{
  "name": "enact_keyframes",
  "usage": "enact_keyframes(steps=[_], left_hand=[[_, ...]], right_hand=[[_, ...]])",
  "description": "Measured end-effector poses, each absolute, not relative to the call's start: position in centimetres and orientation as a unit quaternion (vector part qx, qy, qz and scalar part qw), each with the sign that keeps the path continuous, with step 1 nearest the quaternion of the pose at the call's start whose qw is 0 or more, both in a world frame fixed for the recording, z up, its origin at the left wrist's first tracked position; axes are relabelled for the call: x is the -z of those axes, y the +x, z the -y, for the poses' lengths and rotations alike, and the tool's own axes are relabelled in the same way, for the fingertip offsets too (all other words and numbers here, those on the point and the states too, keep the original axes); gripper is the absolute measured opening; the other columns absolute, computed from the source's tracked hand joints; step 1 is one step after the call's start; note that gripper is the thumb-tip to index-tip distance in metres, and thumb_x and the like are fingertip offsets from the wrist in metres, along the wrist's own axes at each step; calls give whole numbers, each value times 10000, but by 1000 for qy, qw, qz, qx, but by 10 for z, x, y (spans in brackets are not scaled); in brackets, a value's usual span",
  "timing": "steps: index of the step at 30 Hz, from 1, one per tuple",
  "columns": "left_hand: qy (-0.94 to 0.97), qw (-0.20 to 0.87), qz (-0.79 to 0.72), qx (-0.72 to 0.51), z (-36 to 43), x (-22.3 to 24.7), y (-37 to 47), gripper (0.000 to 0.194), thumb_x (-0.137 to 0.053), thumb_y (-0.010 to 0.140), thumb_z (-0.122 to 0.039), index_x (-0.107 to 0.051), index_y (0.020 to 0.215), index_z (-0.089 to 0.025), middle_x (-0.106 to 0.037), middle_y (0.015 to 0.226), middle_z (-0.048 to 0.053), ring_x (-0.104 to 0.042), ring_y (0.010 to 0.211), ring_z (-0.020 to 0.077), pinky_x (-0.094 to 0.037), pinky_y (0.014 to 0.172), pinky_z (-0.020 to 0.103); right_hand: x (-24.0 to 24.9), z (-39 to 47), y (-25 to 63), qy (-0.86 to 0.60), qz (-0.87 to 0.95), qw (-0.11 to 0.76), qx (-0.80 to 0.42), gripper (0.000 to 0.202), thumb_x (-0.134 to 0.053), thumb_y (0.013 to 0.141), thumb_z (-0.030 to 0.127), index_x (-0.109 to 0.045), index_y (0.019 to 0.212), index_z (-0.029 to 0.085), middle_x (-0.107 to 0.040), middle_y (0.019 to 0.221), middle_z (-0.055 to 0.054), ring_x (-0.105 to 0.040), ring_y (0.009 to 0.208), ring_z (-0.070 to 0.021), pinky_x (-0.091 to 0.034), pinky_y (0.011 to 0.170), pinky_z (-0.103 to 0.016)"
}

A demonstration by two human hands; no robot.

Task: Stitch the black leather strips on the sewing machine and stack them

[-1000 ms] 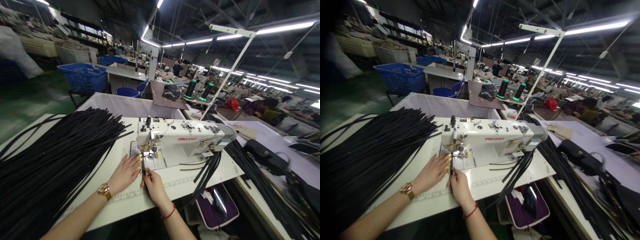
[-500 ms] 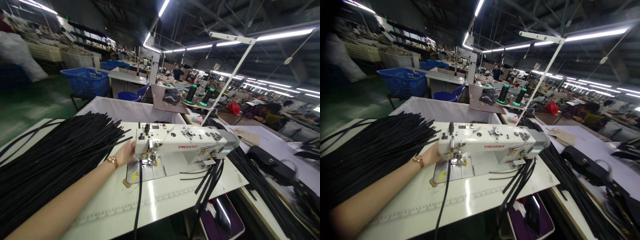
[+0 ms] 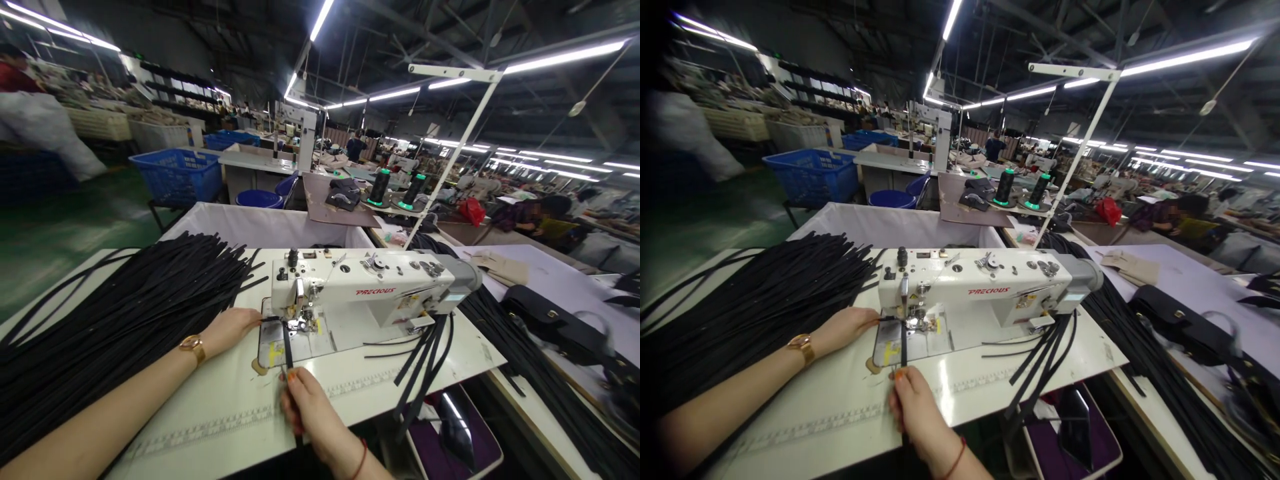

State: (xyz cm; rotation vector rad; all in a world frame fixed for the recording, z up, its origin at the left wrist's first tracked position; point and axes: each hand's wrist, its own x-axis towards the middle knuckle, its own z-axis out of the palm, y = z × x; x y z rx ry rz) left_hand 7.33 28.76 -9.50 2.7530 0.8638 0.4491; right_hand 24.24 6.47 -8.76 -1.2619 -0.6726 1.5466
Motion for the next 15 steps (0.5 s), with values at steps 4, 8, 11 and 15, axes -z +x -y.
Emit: enact_keyframes(steps=[4, 8, 11, 15], left_hand=[[943, 120, -291, -111, -276, 92, 71, 391, -371, 985, -383, -732, 936, -240, -751, 866, 57, -702, 823, 221, -483, 738, 281], [944, 116, -292, -105, -275, 89, 72, 400, -357, 989, -378, -726, 942, -231, -746, 862, 69, -696, 859, 230, -485, 798, 309], [945, 114, -288, -104, -275, 89, 72, 394, -358, 992, -360, -723, 940, -220, -742, 864, 77, -692, 869, 234, -486, 813, 322], [948, 114, -280, -104, -274, 91, 72, 380, -362, 994, -340, -718, 942, -216, -739, 871, 74, -688, 871, 232, -482, 841, 336]], right_hand=[[91, -128, 235, -452, 149, 486, -733, 189, -480, 956, 355, -484, 874, 185, -462, 616, 62, -307, 395, -32, -144, 366, -153], [95, -165, 234, -437, 130, 483, -748, 276, -364, 1006, 323, -464, 795, 177, -448, 563, 65, -284, 352, -23, -124, 346, -144], [97, -178, 233, -431, 126, 479, -755, 314, -315, 1015, 283, -471, 767, 171, -442, 534, 66, -265, 324, -20, -98, 334, -143], [99, -187, 231, -430, 127, 474, -758, 313, -330, 1007, 268, -484, 754, 167, -444, 515, 69, -255, 308, -18, -85, 328, -145]])
